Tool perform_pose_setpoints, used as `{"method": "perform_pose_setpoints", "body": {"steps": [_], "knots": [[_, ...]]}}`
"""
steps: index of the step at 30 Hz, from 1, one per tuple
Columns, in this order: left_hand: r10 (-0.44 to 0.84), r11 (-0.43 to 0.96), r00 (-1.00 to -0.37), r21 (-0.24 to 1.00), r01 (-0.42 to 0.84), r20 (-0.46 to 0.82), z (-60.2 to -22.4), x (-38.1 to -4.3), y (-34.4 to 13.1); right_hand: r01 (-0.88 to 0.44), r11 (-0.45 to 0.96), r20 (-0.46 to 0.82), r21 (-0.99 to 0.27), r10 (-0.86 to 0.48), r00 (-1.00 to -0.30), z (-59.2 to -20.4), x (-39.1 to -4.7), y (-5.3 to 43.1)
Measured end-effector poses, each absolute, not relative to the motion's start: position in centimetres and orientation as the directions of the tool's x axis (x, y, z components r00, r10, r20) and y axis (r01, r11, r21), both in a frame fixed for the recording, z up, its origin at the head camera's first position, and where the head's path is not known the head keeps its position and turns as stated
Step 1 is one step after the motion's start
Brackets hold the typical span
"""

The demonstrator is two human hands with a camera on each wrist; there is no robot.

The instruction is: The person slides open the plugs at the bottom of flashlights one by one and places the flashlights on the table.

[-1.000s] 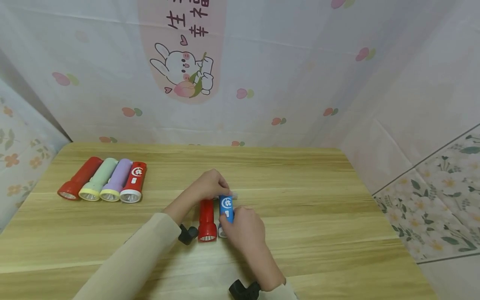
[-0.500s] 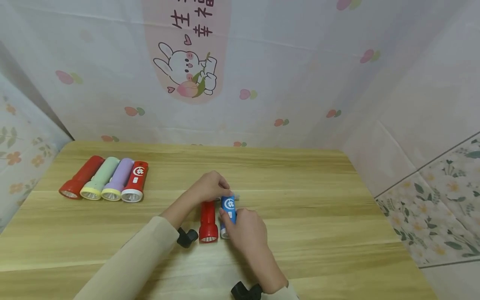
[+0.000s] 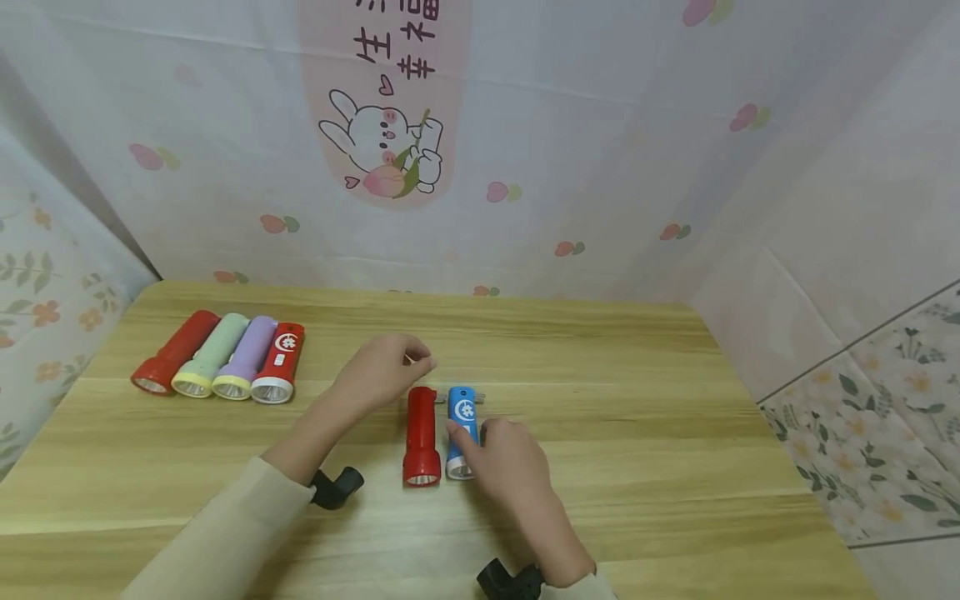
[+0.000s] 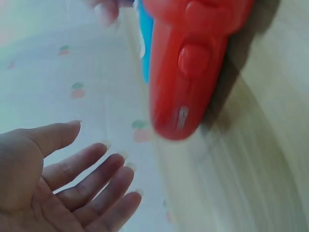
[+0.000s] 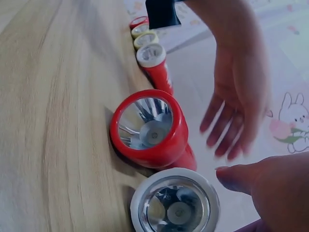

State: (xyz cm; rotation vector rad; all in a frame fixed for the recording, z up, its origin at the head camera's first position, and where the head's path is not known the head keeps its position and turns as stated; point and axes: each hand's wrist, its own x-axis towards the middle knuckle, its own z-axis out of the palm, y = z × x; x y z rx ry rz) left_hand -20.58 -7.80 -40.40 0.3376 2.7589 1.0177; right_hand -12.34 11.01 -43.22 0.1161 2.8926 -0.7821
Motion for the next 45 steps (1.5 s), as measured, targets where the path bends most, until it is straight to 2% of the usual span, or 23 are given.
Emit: {"method": "perform_pose_setpoints", "body": {"steps": [7, 12, 15, 19, 24, 32, 38, 45], "knots": [[0.189, 0.871, -0.982, 0.459, 0.176, 0.017, -39.8, -19.5, -11.3, 0.1, 0.904, -0.128, -0.415, 0.051, -0.99, -42.9, -12.3, 11.0], [0.122, 0.918, -0.988, 0.369, 0.148, 0.095, -39.5, -18.8, -14.0, 0.063, 0.951, -0.024, -0.304, 0.059, -0.998, -42.8, -12.2, 10.9], [0.094, 0.932, -0.991, 0.341, 0.123, 0.101, -39.7, -18.8, -15.2, 0.039, 0.969, 0.062, -0.242, 0.055, -0.997, -42.5, -12.1, 10.8], [0.062, 0.949, -0.996, 0.305, 0.08, 0.066, -40.2, -19.1, -16.6, -0.011, 0.973, 0.147, -0.23, 0.024, -0.989, -41.7, -11.9, 10.5], [0.021, 0.964, -0.998, 0.265, 0.038, 0.065, -40.6, -19.2, -17.8, -0.105, 0.933, 0.172, -0.345, -0.047, -0.984, -40.4, -11.7, 9.6], [-0.013, 0.962, -1.0, 0.274, -0.015, -0.008, -40.5, -20.0, -19.3, -0.205, 0.776, 0.094, -0.597, -0.186, -0.978, -39.9, -12.1, 8.0], [-0.013, 0.96, -0.999, 0.278, -0.021, -0.031, -41.1, -20.8, -19.9, -0.14, 0.607, -0.091, -0.783, -0.335, -0.938, -40.4, -12.6, 6.3], [-0.023, 0.972, -0.998, 0.234, -0.037, -0.061, -41.4, -21.6, -19.8, -0.112, 0.581, -0.149, -0.806, -0.383, -0.911, -40.8, -12.9, 3.4]]}}
